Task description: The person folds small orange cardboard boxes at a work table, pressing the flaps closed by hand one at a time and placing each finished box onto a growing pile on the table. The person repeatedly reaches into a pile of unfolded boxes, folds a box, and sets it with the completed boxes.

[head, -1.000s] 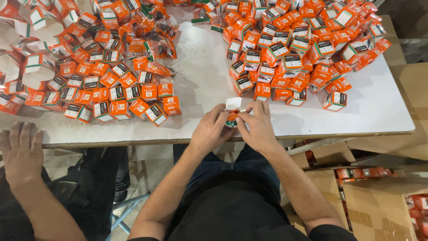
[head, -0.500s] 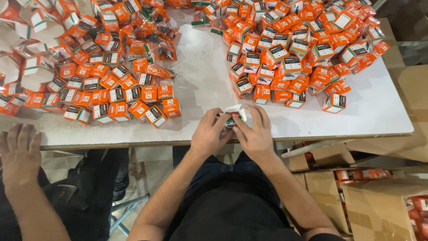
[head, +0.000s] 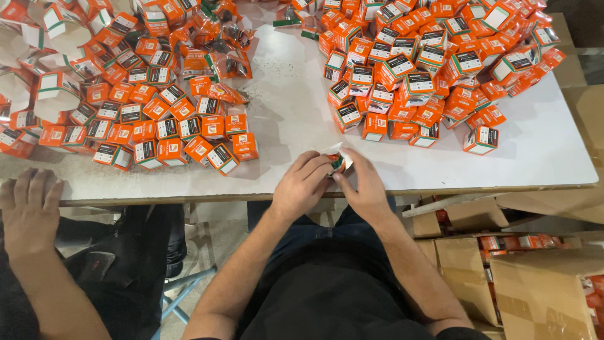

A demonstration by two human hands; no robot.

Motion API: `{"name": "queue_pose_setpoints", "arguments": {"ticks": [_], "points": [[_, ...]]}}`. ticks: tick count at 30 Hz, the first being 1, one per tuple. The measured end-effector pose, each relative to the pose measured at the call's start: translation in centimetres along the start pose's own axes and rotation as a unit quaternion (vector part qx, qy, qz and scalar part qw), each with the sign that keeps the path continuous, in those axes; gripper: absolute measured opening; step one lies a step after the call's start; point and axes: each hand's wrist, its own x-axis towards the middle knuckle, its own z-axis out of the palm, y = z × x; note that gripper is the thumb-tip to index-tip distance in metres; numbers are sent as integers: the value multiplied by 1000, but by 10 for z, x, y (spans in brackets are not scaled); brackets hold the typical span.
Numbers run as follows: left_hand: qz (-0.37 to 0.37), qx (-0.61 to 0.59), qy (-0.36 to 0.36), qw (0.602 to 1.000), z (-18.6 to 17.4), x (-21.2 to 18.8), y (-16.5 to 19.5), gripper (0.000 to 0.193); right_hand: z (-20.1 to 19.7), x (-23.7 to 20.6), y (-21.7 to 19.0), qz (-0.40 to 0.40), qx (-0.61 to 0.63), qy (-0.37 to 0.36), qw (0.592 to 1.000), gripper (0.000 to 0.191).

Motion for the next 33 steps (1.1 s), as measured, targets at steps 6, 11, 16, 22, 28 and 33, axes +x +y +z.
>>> {"name": "queue_pose_setpoints", "arguments": {"ticks": [6, 11, 16, 22, 28, 33], "points": [[-91, -48, -24, 994, 7, -10, -3, 39, 0, -3, 2, -100, -69, 23, 992, 45], [-113, -115, -47, 986, 5, -9, -8, 34, 2, 1, 11, -116, -60, 28, 991, 35], [-80, -78, -38, 993, 5, -6, -6, 37, 3, -3, 10, 67, 143, 17, 987, 37], [-151, -123, -46, 980, 9, -8, -6, 55, -6, 1, 9, -89, 41, -28, 995, 34], [-126, -117, -43, 984, 9, -9, -10, 54, 4, -3, 12, -24, 72, 12, 997, 25], [-152, -134, -63, 977, 6, -6, -7, 48, 9, -4, 15, -76, 34, 47, 995, 21]]}}
